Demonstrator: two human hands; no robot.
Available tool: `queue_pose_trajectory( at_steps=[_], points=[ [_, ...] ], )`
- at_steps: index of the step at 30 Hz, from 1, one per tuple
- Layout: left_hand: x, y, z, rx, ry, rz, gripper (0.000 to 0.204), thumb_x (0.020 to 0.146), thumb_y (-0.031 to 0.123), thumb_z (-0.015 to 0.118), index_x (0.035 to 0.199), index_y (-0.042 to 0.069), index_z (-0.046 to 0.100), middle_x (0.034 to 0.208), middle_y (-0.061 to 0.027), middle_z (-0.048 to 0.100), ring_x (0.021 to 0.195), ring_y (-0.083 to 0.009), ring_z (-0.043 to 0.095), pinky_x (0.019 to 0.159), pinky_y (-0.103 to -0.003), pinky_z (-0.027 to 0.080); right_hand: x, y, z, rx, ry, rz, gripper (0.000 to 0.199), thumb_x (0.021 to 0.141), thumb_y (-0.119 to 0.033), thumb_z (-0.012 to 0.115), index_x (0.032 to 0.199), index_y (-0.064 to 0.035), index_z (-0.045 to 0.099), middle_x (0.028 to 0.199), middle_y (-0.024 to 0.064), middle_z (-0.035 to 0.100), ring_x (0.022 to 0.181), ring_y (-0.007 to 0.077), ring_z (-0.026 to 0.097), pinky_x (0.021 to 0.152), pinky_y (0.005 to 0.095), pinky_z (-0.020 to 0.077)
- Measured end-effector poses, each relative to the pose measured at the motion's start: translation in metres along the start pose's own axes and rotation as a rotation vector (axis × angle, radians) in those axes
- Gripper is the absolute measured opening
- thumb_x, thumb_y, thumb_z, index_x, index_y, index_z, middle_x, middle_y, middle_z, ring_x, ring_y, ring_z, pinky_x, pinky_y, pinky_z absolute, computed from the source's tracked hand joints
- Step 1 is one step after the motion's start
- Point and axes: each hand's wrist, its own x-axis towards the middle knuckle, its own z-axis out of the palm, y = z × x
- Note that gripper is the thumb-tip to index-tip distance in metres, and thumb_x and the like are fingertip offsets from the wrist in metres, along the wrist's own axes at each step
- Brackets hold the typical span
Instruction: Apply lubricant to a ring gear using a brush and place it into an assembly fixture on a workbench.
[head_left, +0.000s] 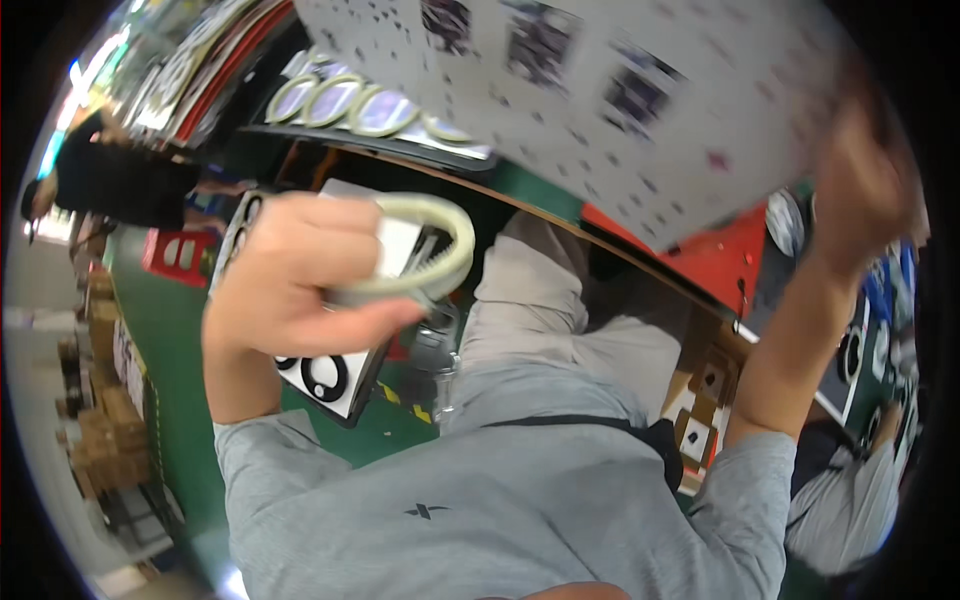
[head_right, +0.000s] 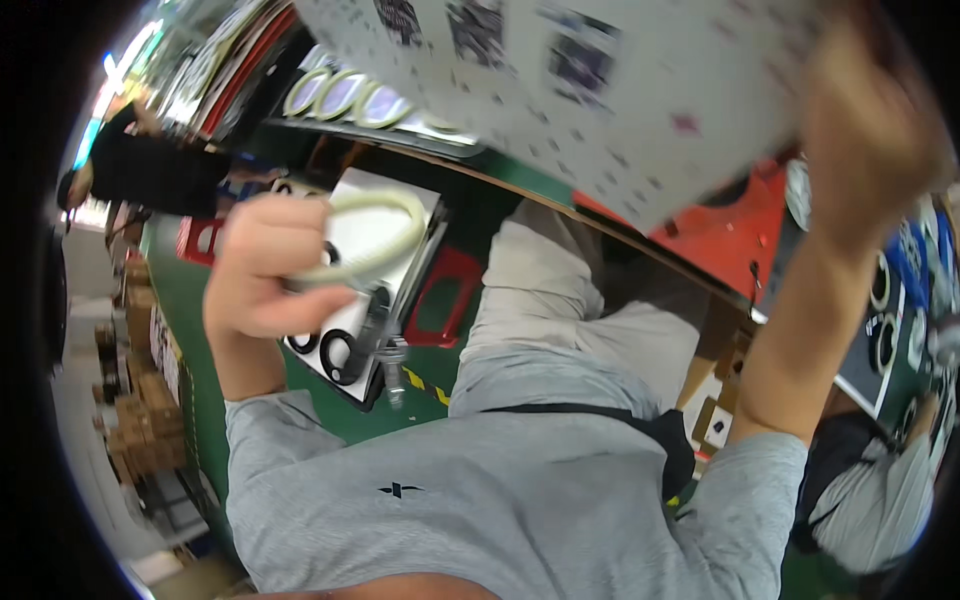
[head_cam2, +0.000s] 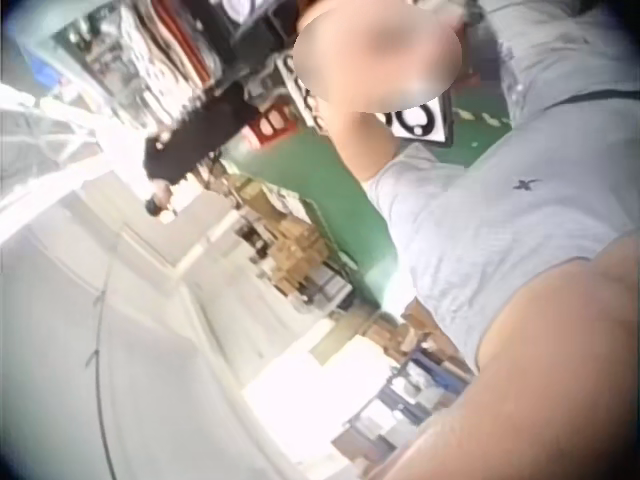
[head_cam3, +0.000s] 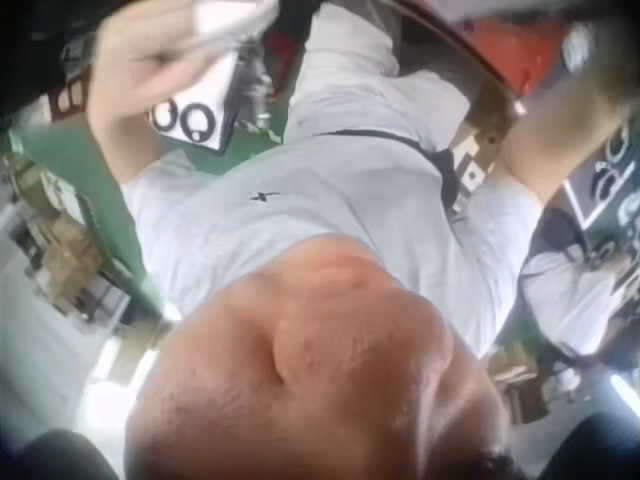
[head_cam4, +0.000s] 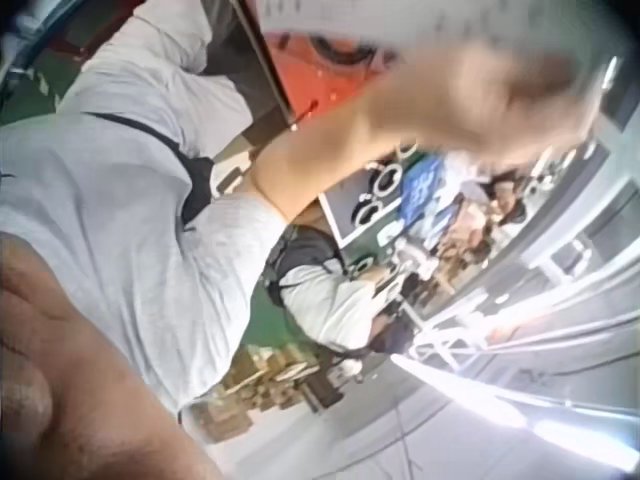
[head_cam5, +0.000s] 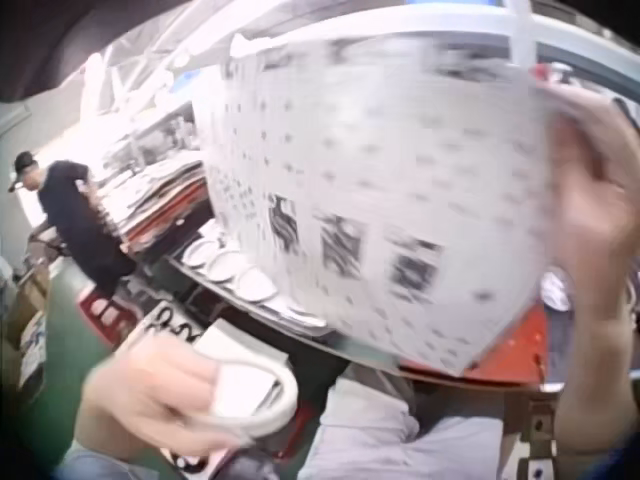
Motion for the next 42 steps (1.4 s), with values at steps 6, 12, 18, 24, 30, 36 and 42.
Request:
queue_pose_trajectory(
  at_steps=[6,12,18,24,30,36,42],
  points=[
    [0.019,-0.031,0.110,-0.278,-0.286,-0.169,0.044,0.086,0.020,0.084,0.063,0.000,0.053,0.061,-0.0123,0.046,0.056,-0.0317,0.046,0.053,-0.041,0.036,-0.157,0.094,-0.215,0.665,0.179,0.995,0.026,0.103,-0.008,0.070,0.126,0.0057,0.066,0.117,0.0104,0.076,0.103,0.0134,0.070,0.091,0.0292,0.0563],
    [0.047,-0.055,0.182,-0.479,-0.451,-0.313,0.047,0.092,0.022,0.081,0.064,-0.003,0.053,0.062,-0.0082,0.046,0.059,-0.0157,0.047,0.057,-0.034,0.038,-0.352,0.097,-0.502,0.332,-0.203,1.890,0.038,0.111,-0.020,0.059,0.139,0.0056,0.057,0.132,0.0115,0.067,0.119,0.0193,0.064,0.103,0.0328,0.0501],
    [0.083,-0.028,0.213,-0.557,-0.554,-0.407,0.051,0.098,0.023,0.076,0.064,-0.001,0.046,0.063,-0.0003,0.043,0.060,-0.0077,0.046,0.056,-0.031,0.038,-0.515,-0.093,-0.677,0.164,-0.172,2.453,0.045,0.109,-0.022,0.060,0.145,0.0044,0.054,0.140,0.0143,0.064,0.122,0.0243,0.064,0.106,0.0383,0.0519],
    [0.069,-0.023,0.212,-0.703,-0.421,-0.661,0.053,0.101,0.028,0.070,0.057,0.008,0.046,0.056,0.0046,0.040,0.050,-0.0062,0.037,0.049,-0.027,0.030,-0.657,-0.136,-0.647,-0.536,-0.134,2.329,0.042,0.102,-0.018,0.069,0.137,0.0044,0.064,0.116,0.0126,0.075,0.102,0.0213,0.069,0.091,0.0345,0.0554],
    [0.041,-0.012,0.217,-1.036,-0.195,-0.974,0.054,0.107,0.035,0.062,0.062,0.015,0.038,0.055,0.0054,0.034,0.047,-0.0083,0.032,0.046,-0.026,0.032,-0.697,-0.051,-0.544,-0.665,-0.842,1.901,0.033,0.100,-0.022,0.064,0.125,-0.0022,0.072,0.121,0.0217,0.075,0.108,0.0358,0.073,0.090,0.0417,0.0566],
    [0.029,-0.005,0.251,-1.661,0.053,-1.081,0.058,0.114,0.040,0.046,0.064,0.015,0.036,0.061,0.0021,0.035,0.050,-0.0091,0.035,0.048,-0.025,0.033,-0.700,0.067,-0.485,-0.404,-1.358,1.978,0.066,0.094,-0.039,0.068,0.137,0.0086,0.054,0.133,0.0326,0.065,0.120,0.0518,0.065,0.105,0.0519,0.0512],
    [0.038,0.004,0.259,-1.818,0.452,-1.248,0.055,0.110,0.039,0.056,0.064,0.013,0.044,0.062,0.0011,0.040,0.059,-0.0138,0.043,0.057,-0.028,0.041,-0.455,0.028,-0.260,0.372,-1.118,1.436,0.031,0.108,-0.025,0.062,0.118,0.0028,0.070,0.105,0.0148,0.076,0.101,0.0256,0.073,0.089,0.0350,0.0551]
  ],
)
